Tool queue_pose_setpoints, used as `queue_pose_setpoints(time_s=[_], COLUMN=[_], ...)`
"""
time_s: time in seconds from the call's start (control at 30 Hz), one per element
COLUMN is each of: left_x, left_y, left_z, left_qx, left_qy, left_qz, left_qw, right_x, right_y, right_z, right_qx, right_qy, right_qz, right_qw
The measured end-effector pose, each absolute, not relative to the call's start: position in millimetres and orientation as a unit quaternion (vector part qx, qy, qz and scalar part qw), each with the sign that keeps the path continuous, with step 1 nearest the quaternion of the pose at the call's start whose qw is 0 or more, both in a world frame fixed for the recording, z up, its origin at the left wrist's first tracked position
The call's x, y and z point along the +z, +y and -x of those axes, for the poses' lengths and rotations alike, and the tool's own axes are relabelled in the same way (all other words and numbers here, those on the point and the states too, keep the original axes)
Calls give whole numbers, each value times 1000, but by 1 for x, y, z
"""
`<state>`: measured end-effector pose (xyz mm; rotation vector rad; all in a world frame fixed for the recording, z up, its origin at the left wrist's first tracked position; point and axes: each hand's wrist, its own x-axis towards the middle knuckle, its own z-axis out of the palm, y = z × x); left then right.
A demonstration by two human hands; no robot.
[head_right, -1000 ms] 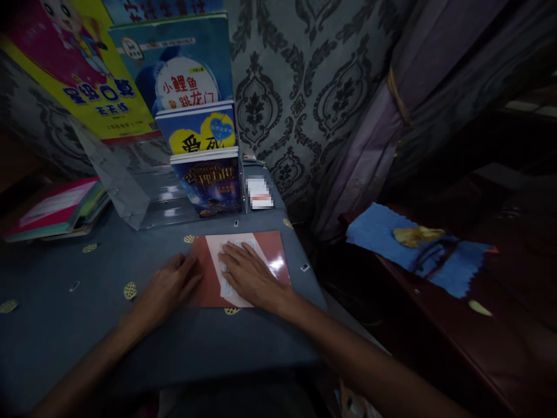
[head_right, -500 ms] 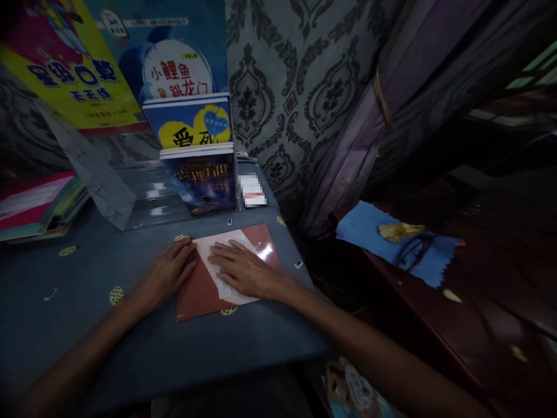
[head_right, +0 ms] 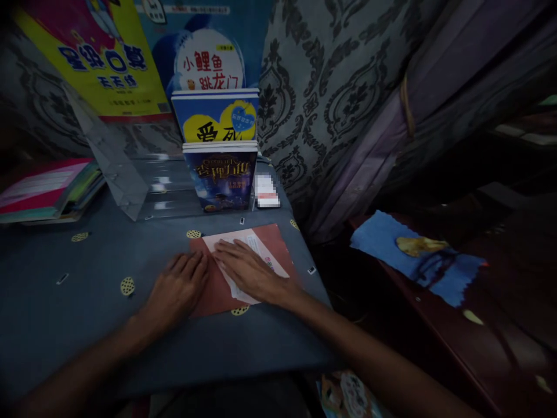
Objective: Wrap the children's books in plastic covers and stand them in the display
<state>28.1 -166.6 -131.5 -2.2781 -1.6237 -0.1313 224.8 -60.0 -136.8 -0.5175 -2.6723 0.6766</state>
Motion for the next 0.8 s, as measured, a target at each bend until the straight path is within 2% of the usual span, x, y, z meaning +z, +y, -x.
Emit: queue_pose_setpoints(time_s=[0.23, 0.53, 0.8], left_x=[-123, -125, -125], left_y=[-168, -169, -169], left_z=[-31, -31, -31], left_qx=[32, 8, 11], left_qy=[-572, -572, -575], left_qz=[813, 816, 810], left_qw=[102, 81, 115], right_x=[-119, -114, -114], right_y=[-67, -61, -63], right_z=[-170, -162, -164], right_qx=[317, 331, 312], right_qy=[-924, -921, -920], right_qz=[168, 173, 196], right_qw=[131, 110, 131])
